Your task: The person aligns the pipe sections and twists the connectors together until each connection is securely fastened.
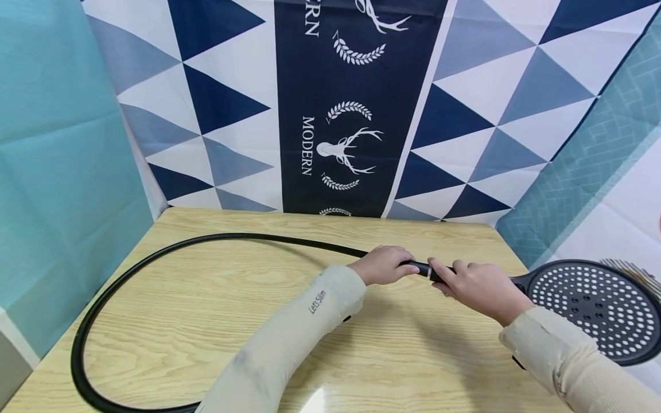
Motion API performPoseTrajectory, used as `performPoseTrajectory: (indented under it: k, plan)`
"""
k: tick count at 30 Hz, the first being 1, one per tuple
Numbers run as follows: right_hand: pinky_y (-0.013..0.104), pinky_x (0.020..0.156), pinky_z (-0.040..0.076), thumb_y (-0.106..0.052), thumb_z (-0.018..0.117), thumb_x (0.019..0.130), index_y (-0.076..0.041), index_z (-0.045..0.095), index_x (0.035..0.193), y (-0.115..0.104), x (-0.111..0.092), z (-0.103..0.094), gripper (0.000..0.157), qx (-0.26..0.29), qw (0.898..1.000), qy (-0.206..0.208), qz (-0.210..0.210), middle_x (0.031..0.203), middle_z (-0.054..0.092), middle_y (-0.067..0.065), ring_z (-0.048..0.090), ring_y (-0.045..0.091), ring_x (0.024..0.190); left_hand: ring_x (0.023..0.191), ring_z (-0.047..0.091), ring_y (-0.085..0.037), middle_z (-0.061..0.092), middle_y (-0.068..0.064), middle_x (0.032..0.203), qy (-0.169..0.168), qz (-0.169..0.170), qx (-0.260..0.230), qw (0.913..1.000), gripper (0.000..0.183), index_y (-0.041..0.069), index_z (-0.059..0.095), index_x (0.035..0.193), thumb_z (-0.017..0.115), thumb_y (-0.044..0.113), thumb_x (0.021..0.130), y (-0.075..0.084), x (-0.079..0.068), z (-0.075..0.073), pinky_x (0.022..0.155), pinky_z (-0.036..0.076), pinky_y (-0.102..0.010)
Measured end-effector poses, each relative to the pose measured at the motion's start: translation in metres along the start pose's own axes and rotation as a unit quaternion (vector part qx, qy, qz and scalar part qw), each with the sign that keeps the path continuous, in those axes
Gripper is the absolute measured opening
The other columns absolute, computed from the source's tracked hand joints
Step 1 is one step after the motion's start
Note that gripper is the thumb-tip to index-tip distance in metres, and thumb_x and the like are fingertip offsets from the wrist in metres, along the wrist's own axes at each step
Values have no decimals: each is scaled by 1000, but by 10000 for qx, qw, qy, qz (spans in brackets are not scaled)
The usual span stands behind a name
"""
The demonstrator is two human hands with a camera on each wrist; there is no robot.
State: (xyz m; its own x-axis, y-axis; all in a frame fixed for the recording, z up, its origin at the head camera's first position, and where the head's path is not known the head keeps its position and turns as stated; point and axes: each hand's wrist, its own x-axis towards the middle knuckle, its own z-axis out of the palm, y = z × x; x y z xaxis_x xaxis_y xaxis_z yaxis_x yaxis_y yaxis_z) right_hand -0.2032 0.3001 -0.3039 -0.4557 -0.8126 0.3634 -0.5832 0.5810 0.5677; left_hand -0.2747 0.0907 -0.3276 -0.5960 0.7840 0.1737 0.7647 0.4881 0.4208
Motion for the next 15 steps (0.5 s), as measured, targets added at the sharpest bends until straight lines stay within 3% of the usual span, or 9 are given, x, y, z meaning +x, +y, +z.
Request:
performPoseTrajectory:
  k: [9, 15]
  plan:
    - [27, 31, 26, -41, 8, 105, -2, 58, 109, -1, 1, 0, 64, -15, 10000, 1, -7, 55, 36, 5, 28, 13, 35, 75, 50, -8, 58, 4, 85, 104, -29, -378, 9992, 22, 7, 65, 108, 58, 24, 97, -2, 0, 2, 70, 38, -17]
    - [26, 31, 24, -41, 8, 106, -3, 59, 109, -1, -2, 0, 64, -55, 10000, 14, -17, 54, 34, 4, 25, 12, 35, 76, 49, -8, 55, 3, 84, -187, -34, -504, 9985, 24, 7, 66, 111, 52, 23, 101, -1, 2, 3, 71, 37, -17]
